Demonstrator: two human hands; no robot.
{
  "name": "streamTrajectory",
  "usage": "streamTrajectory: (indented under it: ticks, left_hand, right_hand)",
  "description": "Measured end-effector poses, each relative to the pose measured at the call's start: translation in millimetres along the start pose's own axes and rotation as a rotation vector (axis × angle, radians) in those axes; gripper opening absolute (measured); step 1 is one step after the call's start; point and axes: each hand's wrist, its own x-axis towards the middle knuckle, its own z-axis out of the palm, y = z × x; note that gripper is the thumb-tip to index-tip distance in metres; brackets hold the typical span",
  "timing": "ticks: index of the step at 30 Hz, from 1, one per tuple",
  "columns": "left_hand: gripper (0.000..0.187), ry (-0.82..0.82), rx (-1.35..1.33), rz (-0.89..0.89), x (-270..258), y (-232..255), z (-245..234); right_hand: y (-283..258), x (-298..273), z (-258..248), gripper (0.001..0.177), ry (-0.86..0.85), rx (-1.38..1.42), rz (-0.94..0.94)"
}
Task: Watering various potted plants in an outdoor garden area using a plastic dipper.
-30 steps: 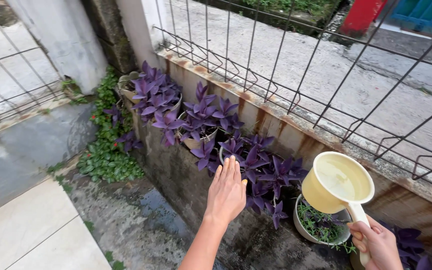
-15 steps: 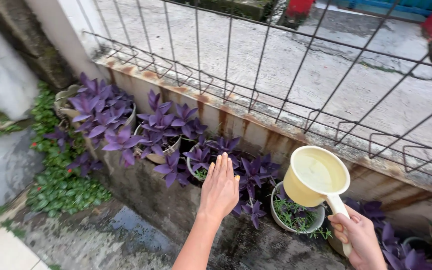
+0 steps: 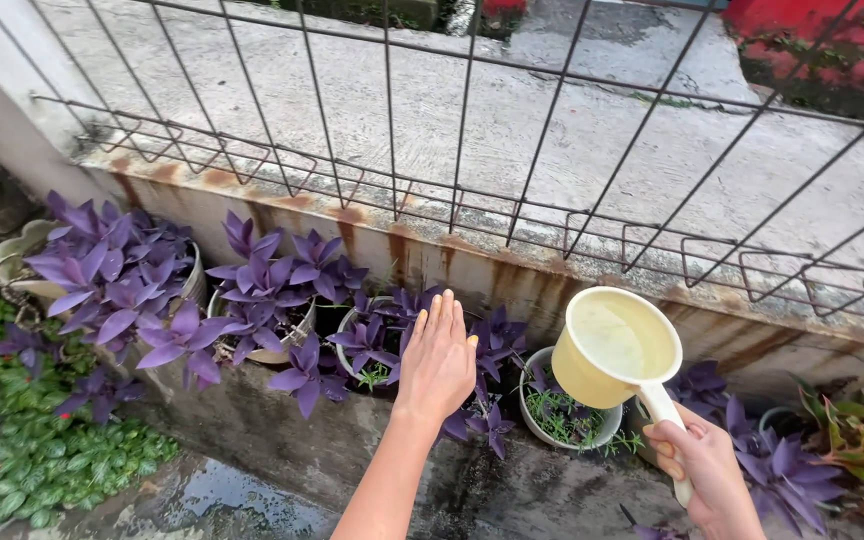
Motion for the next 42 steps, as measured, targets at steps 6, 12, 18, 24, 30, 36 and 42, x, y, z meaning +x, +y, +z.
streamTrajectory:
  ticks: [6, 12, 18, 24, 30, 36, 42]
  left_hand:
    - [0.063, -0.021, -0.071, 0.065, 12.0, 3.0, 11.0]
    - [0.062, -0.025, -0.099, 0.142, 25.0, 11.1, 20.5]
    - [0.062, -0.068, -0.123, 0.214, 33.5, 27.2, 26.3]
    - [0.062, -0.08, -0.167, 0.269, 35.1, 39.7, 37.8]
    - [0.062, -0.123, -0.171, 0.314, 33.0, 51.4, 39.2]
    - [0.061, -0.136, -0.186, 0.349, 28.2, 56.4, 44.5]
    - [0.061, -0.149, -0.208, 0.392, 29.5, 60.6, 50.0]
  right_hand:
    - [-3.8, -25.3, 4.1, 0.049, 0.087, -0.024, 0.021]
    - [9.1, -40.1, -10.6, 0.051, 0.149, 0.006, 0.016]
    - [24.9, -57.2, -30.1, 0.048, 0.245, 0.027, 0.015]
    - [21.5, -85.3, -29.2, 0.047, 0.347, 0.05, 0.035]
    - [35.5, -99.6, -39.2, 0.047, 0.41, 0.066, 0.043]
    - [56.0, -100.9, -46.7, 0.046, 0.428, 0.065, 0.055]
    - [72.1, -87.4, -49.2, 0.044, 0.441, 0.024, 0.08]
